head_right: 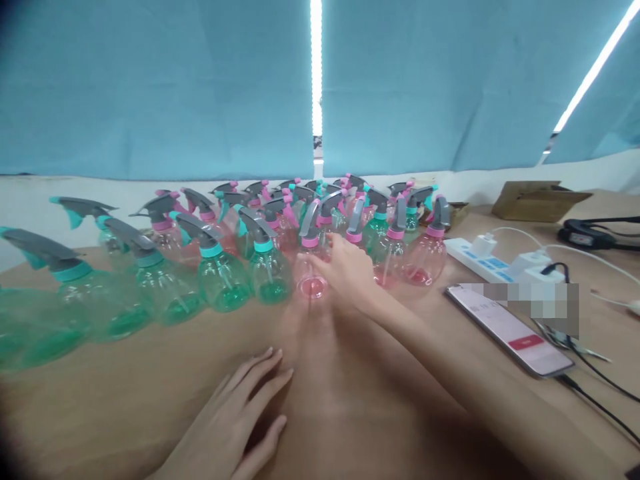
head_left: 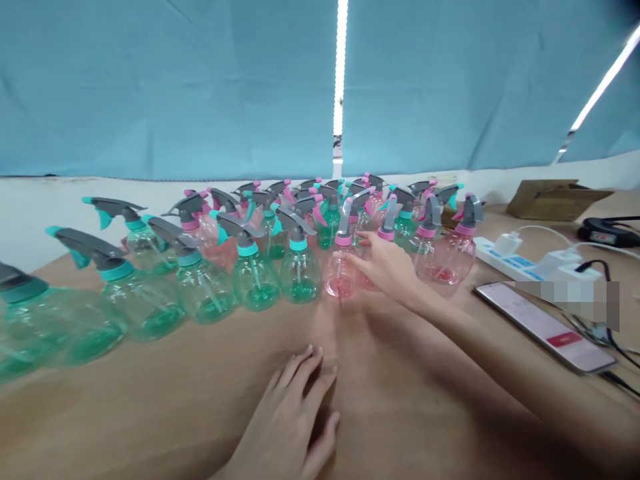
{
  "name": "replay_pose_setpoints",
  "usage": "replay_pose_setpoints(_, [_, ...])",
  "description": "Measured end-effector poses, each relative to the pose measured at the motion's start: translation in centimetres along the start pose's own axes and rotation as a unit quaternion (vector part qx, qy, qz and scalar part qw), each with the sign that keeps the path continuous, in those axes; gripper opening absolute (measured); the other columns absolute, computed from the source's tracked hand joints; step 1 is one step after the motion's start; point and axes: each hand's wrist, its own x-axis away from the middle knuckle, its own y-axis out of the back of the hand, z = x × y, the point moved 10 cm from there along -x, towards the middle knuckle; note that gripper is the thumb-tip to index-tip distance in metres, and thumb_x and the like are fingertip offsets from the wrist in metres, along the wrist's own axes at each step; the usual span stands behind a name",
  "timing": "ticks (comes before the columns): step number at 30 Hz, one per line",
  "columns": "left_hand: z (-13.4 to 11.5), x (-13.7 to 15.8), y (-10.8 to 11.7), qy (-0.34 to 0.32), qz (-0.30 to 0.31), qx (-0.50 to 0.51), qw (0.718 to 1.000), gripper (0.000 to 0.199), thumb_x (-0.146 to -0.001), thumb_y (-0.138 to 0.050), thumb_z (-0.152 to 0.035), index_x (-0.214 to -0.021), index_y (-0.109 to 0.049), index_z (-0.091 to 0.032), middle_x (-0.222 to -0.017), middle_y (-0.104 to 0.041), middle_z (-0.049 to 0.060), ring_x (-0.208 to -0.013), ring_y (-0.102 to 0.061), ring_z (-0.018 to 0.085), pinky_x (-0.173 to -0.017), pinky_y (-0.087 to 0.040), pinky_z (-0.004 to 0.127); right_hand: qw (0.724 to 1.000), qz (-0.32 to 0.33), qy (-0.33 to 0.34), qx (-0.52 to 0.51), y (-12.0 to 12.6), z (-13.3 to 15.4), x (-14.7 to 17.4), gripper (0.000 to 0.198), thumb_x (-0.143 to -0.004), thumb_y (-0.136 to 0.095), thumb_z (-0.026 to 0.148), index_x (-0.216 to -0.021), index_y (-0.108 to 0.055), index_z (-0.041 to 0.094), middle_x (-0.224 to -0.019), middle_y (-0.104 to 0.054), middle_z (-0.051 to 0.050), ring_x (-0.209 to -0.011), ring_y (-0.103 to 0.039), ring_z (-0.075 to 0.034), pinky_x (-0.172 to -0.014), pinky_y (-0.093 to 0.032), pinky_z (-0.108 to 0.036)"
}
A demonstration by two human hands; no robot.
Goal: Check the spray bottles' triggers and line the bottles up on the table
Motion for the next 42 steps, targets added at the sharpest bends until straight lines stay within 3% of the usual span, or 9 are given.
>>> replay_pose_setpoints(7, [1.2, -0.4, 0.4, 0.039, -0.012, 0.103, 0.994, 0.038, -0.087, -0.05, -0.018, -0.124, -0.048, -0.026, -0.128, -0.056, 0.007, -0.116, -0.055, 0.026, -0.091, -0.05, 0.043, 1.0, 0.028, -0.005, -0.002, -1.7, 0.3, -0.8, 0.059, -0.083, -0.045, 0.066, -0.11, -0.062, 0.016, -0.1, -0.071, -0.014, -0.092, -0.066, -0.037, -0.071, -0.048, -0.045])
replay_pose_setpoints(14, [3.9, -0.9, 0.6, 0.161, -0.032, 0.244, 0.956, 0.033, -0.09, -0.05, -0.026, -0.123, -0.046, -0.029, -0.122, -0.058, 0.003, -0.112, -0.058, 0.024, -0.094, -0.048, 0.043, 0.989, 0.114, 0.069, -0.061, 0.0, 1.6, 1.6, 0.037, -0.082, -0.055, 0.056, -0.093, -0.064, 0.022, -0.084, -0.072, -0.005, -0.074, -0.066, -0.024, -0.061, -0.045, -0.033])
replay_pose_setpoints(17, [4.5, -1.2, 0.8, 0.2, -0.037, 0.275, 0.94, 0.049, -0.087, -0.056, -0.028, -0.132, -0.037, -0.029, -0.133, -0.052, 0.006, -0.122, -0.051, 0.027, -0.1, -0.043, 0.049, 0.958, 0.204, 0.118, -0.162, 0.7, 3.0, 4.0, 0.03, -0.083, -0.058, 0.051, -0.094, -0.065, 0.024, -0.088, -0.071, -0.003, -0.078, -0.066, -0.023, -0.065, -0.048, -0.033])
replay_pose_setpoints(20, [3.8, -2.1, 1.7, 0.179, -0.052, 0.272, 0.944, 0.071, -0.08, -0.065, -0.032, -0.14, -0.028, -0.026, -0.143, -0.043, 0.011, -0.129, -0.043, 0.032, -0.102, -0.038, 0.054, 0.909, 0.294, 0.157, -0.25, 1.2, 4.5, 6.6, 0.029, -0.083, -0.063, 0.038, -0.109, -0.064, 0.029, -0.107, -0.07, -0.001, -0.099, -0.064, -0.025, -0.08, -0.051, -0.036])
replay_pose_setpoints(24, [2.3, -2.8, 1.1, 0.145, -0.021, 0.345, 0.927, 0.079, -0.078, -0.069, -0.034, -0.142, -0.025, -0.026, -0.142, -0.045, 0.011, -0.129, -0.044, 0.032, -0.1, -0.041, 0.053, 0.844, 0.38, 0.196, -0.323, 1.7, 6.3, 9.1, 0.039, -0.081, -0.066, 0.033, -0.12, -0.061, 0.031, -0.114, -0.068, 0.001, -0.108, -0.062, -0.024, -0.09, -0.05, -0.037])
replay_pose_setpoints(27, [1.9, -2.9, 0.5, 0.146, -0.008, 0.373, 0.916, 0.077, -0.077, -0.072, -0.034, -0.14, -0.028, -0.028, -0.14, -0.047, 0.009, -0.126, -0.047, 0.031, -0.099, -0.043, 0.051, 0.856, 0.342, 0.183, -0.342, 2.3, 6.5, 8.9, 0.05, -0.077, -0.07, 0.034, -0.124, -0.056, 0.03, -0.115, -0.066, 0.0, -0.107, -0.061, -0.022, -0.087, -0.052, -0.036])
replay_pose_setpoints(32, [1.1, -3.7, 0.9, 0.13, -0.015, 0.327, 0.936, 0.085, -0.077, -0.073, -0.04, -0.144, -0.023, -0.028, -0.143, -0.043, 0.01, -0.129, -0.042, 0.034, -0.101, -0.04, 0.055, 0.873, 0.243, 0.126, -0.404, 3.2, 6.5, 7.7, 0.049, -0.077, -0.07, 0.036, -0.122, -0.053, 0.029, -0.113, -0.062, -0.001, -0.093, -0.062, -0.017, -0.075, -0.052, -0.028])
replay_pose_setpoints(36, [0.1, -4.8, 1.0, 0.109, -0.016, 0.302, 0.947, 0.091, -0.073, -0.076, -0.044, -0.144, -0.023, -0.025, -0.137, -0.048, 0.012, -0.124, -0.048, 0.034, -0.098, -0.044, 0.052, 0.871, 0.192, 0.127, -0.434, 3.3, 6.6, 7.3, 0.036, -0.075, -0.07, 0.044, -0.105, -0.058, 0.027, -0.08, -0.056, 0.003, -0.066, -0.052, -0.012, -0.054, -0.042, -0.025])
replay_pose_setpoints(42, [-0.2, -5.2, 0.5, 0.11, -0.009, 0.239, 0.965, 0.09, -0.072, -0.074, -0.053, -0.141, -0.029, -0.017, -0.132, -0.052, 0.016, -0.119, -0.051, 0.035, -0.097, -0.043, 0.051, 0.861, 0.158, 0.108, -0.472, 2.6, 5.8, 6.9, 0.018, -0.082, -0.062, 0.042, -0.087, -0.058, 0.025, -0.079, -0.058, 0.002, -0.065, -0.052, -0.013, -0.068, -0.046, -0.031])
